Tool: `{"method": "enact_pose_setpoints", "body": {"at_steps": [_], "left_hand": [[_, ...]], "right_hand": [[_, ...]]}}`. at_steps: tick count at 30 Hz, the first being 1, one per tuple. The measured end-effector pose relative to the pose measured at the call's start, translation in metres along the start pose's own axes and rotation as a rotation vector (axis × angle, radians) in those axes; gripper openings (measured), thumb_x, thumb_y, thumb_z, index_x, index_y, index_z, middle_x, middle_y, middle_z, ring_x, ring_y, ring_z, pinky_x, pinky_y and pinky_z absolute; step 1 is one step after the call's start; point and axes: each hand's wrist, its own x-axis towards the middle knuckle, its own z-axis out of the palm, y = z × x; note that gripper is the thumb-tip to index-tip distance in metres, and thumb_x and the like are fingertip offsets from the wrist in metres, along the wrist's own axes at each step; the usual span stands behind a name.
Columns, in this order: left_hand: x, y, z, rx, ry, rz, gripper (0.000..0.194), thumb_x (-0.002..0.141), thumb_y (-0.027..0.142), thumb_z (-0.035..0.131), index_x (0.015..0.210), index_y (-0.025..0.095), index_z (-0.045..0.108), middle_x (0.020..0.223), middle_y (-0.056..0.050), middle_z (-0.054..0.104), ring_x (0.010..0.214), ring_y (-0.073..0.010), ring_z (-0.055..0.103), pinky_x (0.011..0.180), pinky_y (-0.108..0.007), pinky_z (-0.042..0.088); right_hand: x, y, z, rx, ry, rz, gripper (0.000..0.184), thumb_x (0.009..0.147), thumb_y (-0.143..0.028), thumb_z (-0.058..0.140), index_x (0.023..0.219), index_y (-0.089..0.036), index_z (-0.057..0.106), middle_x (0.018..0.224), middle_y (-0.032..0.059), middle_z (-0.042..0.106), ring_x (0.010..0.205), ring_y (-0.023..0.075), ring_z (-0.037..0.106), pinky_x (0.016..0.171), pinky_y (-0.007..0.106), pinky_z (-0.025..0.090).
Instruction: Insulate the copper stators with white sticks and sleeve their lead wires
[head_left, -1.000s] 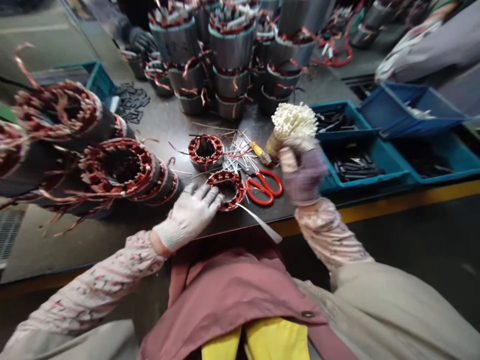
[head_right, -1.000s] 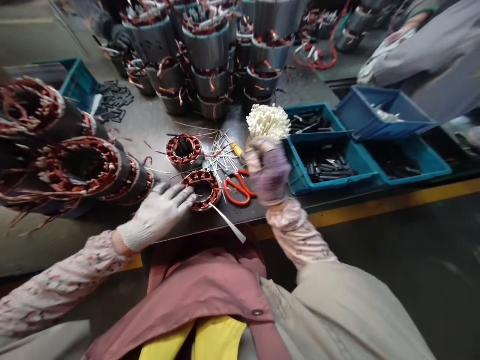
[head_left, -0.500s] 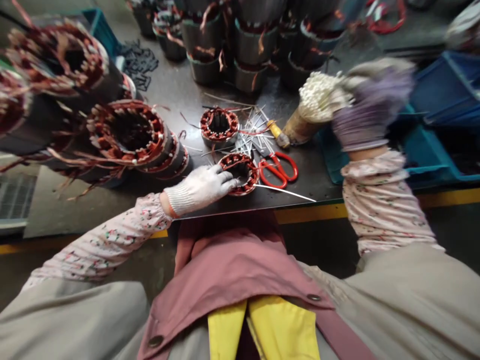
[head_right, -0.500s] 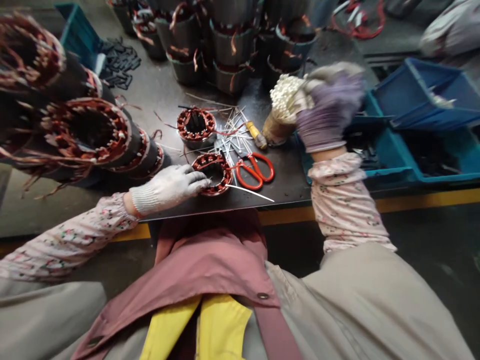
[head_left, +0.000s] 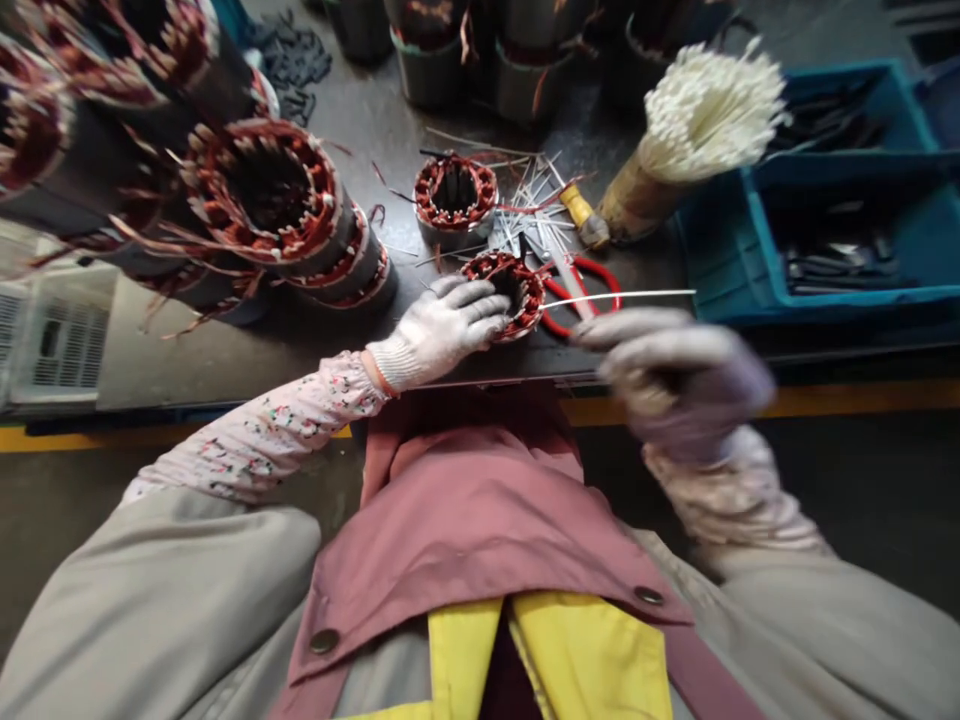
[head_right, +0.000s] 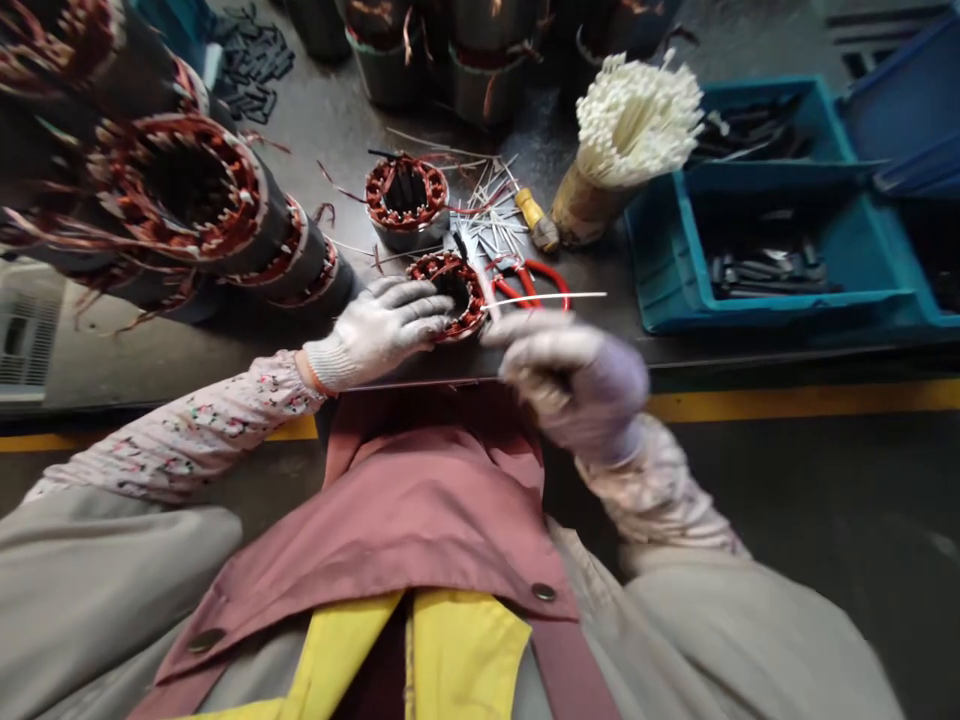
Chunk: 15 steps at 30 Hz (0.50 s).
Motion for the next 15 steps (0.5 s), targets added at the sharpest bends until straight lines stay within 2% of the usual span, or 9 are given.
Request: {"method": "enact_pose_setpoints", "body": {"at_steps": [3, 6, 10, 15], "left_hand": [[0.005, -0.002, 0.002, -0.031, 0.002, -0.012, 0.032, 0.096, 0.027, 0.061, 0.125, 0.017, 0.068, 0.126, -0.013, 0.071, 0.122, -0.0267, 0.062, 0.111, -0.048, 0.044], [0.009, -0.002, 0.001, -0.022, -0.016, -0.076, 0.041, 0.092, 0.028, 0.065, 0.131, 0.014, 0.064, 0.122, -0.015, 0.071, 0.118, -0.0279, 0.064, 0.11, -0.048, 0.045], [0.011, 0.002, -0.004, -0.002, -0.05, -0.153, 0.051, 0.09, 0.031, 0.067, 0.138, 0.015, 0.06, 0.115, -0.014, 0.071, 0.116, -0.0304, 0.063, 0.106, -0.047, 0.048], [0.011, -0.001, -0.004, -0.048, -0.031, -0.142, 0.046, 0.09, 0.032, 0.066, 0.133, 0.015, 0.063, 0.116, -0.014, 0.071, 0.114, -0.029, 0.064, 0.109, -0.049, 0.047]], "right_hand": [[-0.069, 0.006, 0.02, 0.165, -0.031, -0.02, 0.004, 0.091, -0.025, 0.07, 0.088, -0.025, 0.067, 0.096, 0.0064, 0.079, 0.094, 0.0229, 0.076, 0.08, 0.038, 0.066], [-0.102, 0.013, 0.026, 0.182, -0.041, 0.027, 0.007, 0.092, -0.018, 0.067, 0.095, -0.025, 0.066, 0.105, 0.0068, 0.078, 0.1, 0.0233, 0.076, 0.086, 0.04, 0.065], [-0.103, 0.017, 0.027, 0.168, -0.059, 0.058, 0.012, 0.092, -0.014, 0.066, 0.097, -0.025, 0.066, 0.108, 0.0063, 0.078, 0.101, 0.0212, 0.076, 0.086, 0.036, 0.065], [-0.091, 0.019, 0.032, 0.193, -0.105, -0.006, 0.01, 0.091, -0.015, 0.067, 0.095, -0.024, 0.064, 0.103, 0.0067, 0.079, 0.1, 0.0206, 0.076, 0.084, 0.034, 0.065]]}}
